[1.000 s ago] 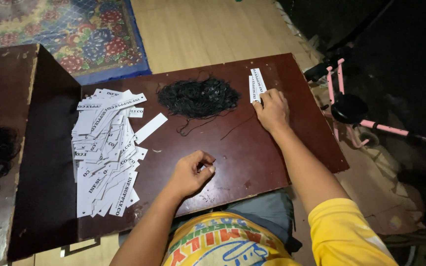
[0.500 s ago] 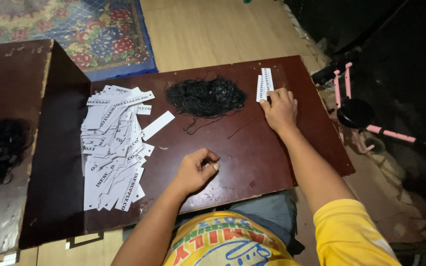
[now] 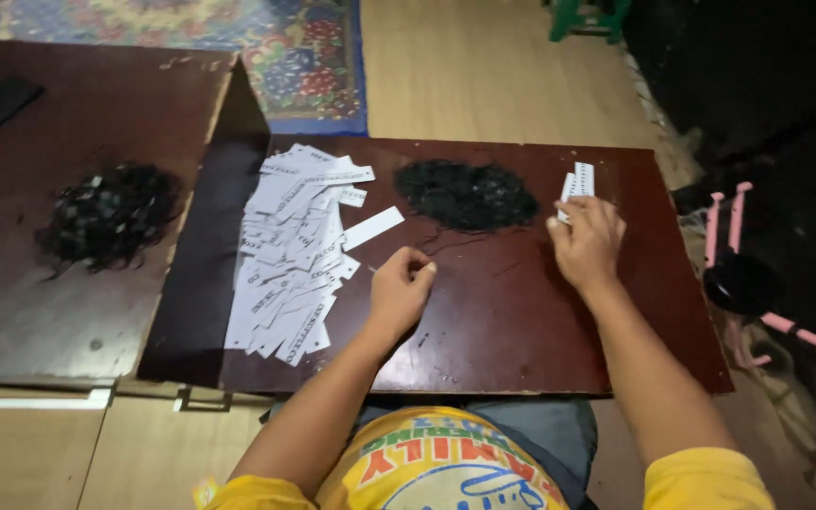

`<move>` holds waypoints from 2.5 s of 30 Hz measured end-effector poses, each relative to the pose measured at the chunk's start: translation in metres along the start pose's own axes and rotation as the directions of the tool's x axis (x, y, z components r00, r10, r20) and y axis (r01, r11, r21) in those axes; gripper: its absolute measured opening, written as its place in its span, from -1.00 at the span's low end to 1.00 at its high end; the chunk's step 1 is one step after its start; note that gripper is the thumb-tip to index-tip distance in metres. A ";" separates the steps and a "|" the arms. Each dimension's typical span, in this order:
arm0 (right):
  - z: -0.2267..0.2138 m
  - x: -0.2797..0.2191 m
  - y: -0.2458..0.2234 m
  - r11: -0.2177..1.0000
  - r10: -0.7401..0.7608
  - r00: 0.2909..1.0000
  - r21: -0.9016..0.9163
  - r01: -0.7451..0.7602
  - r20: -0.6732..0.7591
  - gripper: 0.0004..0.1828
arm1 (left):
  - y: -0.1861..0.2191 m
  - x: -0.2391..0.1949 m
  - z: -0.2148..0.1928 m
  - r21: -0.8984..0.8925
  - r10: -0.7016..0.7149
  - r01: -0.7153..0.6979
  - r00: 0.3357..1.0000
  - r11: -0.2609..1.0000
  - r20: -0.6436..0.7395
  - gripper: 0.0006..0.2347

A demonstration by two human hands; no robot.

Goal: The person sits at a low table and repeatedly picks up small white paper labels and black cables. They thread the cable through a hole in the label and place the assembled item on the table.

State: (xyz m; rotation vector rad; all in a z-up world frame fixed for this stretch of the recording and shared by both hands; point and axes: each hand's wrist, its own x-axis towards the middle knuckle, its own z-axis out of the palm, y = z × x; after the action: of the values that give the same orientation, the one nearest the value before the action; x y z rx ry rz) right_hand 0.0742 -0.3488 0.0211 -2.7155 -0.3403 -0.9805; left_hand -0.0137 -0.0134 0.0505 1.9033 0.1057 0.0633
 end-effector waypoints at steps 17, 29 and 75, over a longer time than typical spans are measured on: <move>0.025 -0.021 -0.086 0.967 0.148 0.987 0.201 -0.157 0.059 -0.79 | -0.038 0.035 -0.008 0.660 0.546 -0.387 0.837 0.644 -0.042 -0.81; 0.028 -0.017 -0.100 0.947 -0.271 0.962 0.171 0.271 -0.025 -0.80 | -0.028 0.030 -0.011 0.667 0.559 -0.457 0.826 0.588 0.072 -0.75; 0.064 0.008 -0.175 0.948 -0.184 0.979 0.278 0.152 0.090 -0.81 | -0.042 0.051 0.001 0.682 0.518 -0.337 0.852 0.650 -0.073 -0.86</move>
State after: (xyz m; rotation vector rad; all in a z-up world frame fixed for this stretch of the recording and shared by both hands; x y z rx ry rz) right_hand 0.0672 -0.1636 0.0024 -2.5287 -0.6850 -0.7542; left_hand 0.0354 0.0052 0.0099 2.5839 -0.1859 0.6981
